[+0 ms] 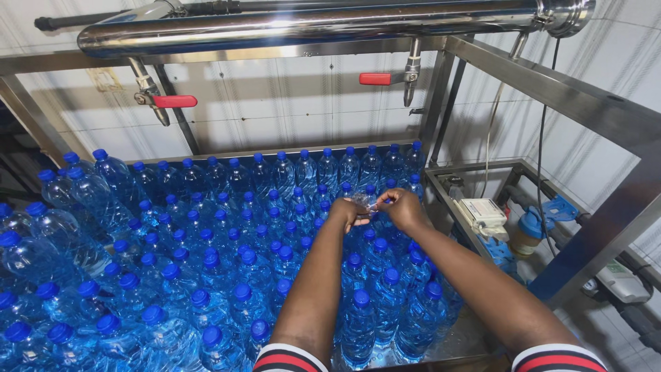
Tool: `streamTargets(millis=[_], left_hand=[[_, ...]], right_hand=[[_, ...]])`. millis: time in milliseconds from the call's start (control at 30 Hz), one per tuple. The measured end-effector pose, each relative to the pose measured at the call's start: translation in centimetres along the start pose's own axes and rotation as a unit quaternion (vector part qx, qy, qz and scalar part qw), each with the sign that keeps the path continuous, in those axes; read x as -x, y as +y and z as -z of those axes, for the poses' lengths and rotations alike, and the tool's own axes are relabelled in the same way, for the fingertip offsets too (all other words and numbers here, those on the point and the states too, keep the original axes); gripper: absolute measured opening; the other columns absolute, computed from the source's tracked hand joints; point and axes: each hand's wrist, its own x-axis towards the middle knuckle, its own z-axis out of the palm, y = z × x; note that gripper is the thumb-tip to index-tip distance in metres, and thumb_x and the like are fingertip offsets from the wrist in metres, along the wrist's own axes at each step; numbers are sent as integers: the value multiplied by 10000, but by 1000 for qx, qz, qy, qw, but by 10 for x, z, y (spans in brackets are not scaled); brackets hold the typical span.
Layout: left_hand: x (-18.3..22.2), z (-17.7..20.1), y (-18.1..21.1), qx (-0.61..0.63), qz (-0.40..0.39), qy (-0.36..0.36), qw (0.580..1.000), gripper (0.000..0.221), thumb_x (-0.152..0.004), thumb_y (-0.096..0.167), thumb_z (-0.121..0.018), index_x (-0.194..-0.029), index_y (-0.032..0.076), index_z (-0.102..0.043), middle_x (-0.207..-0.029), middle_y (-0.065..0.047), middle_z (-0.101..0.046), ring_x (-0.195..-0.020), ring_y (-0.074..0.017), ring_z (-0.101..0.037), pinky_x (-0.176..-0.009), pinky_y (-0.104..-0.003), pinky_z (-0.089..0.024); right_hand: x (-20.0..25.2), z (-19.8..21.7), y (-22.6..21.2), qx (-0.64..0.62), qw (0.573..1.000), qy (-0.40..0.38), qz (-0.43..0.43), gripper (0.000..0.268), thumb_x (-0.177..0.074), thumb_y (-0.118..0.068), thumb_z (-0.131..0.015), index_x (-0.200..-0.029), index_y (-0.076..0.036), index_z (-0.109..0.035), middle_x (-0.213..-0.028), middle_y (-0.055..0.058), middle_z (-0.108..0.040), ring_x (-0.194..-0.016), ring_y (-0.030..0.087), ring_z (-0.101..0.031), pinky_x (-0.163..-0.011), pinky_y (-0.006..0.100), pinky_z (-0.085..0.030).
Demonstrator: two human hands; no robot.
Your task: The person applies small rectangular stickers to the necks of numerous blue plastic water bottles arranged on a metal tray. The person picks up stickers from a small stack and places them one by one onto the bottles.
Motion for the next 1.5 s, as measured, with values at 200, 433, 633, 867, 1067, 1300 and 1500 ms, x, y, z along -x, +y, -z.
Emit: streamTargets(millis=[200, 433, 633, 867, 1067, 1300, 1500], left_hand=[[3, 4, 8, -168, -17, 50, 984, 243, -886, -103, -756, -1120, -40, -760, -1017, -301, -786, -863, -455, -815, -713, -540, -738], [-9, 30, 17, -56, 18, 37, 998, 415, -906, -193, -792, -1294, -164, -650, -1234, -403, -729, -961, -533, -796, -761, -586, -749], [-17, 36, 22, -61, 9, 20, 998, 431, -976, -119, -748, -1390, -101, -628, -1275, -357, -739, -1043, -468, -804, -812, -567, -741], [-12, 33, 21, 16, 2, -9, 1000, 475, -980, -150, -719, -1432, -85, -587, -1285, -324, -754, -1084, -455, -802, -870, -567, -724], [-37, 40, 13, 27, -4, -9, 1000, 442, -975, -149, -731, -1384, -103, -571, -1263, -342, -757, -1079, -490, -793, -850, -587, -730], [-38, 31, 14, 15, 1, -2, 1000, 441, -938, -158, -745, -1353, -74, -620, -1202, -329, -778, -1014, -479, -813, -806, -561, -743], [-28, 30, 17, 22, -2, -6, 1000, 406, -938, -151, -748, -1321, -79, -634, -1194, -335, -776, -1026, -485, -806, -810, -565, -736]], right_hand=[[10, 21, -20, -309, 913, -233, -130, 219, -1058, -168, -735, -1197, -8, -791, -979, 140, -853, -640, 108, -765, -498, 168, -564], [-5, 6, 9, -9, 973, -221, -63, 196, -996, -183, -753, -1163, -154, -853, -861, 81, -864, -744, 172, -764, -651, 265, -574], [-48, -79, 91, 227, 950, -202, 69, 132, -922, -363, -830, -1026, -400, -902, -1012, -85, -882, -1081, 271, -823, -963, 416, -659], [-21, -55, 38, 209, 944, -200, 156, 228, -821, -262, -952, -954, -150, -805, -1032, 151, -799, -1084, 425, -785, -915, 511, -628], [-21, -14, -8, 212, 913, -292, 189, 405, -808, -279, -968, -1131, -74, -836, -1183, 203, -814, -1240, 469, -738, -1042, 562, -603], [-35, -72, 52, 288, 889, -273, 230, 417, -738, -248, -999, -1092, -116, -822, -1077, 160, -825, -1108, 400, -801, -961, 517, -649], [-30, -29, 34, 273, 894, -282, 216, 705, -729, -204, -993, -1374, -87, -735, -1263, 201, -807, -1246, 440, -750, -1048, 577, -603]])
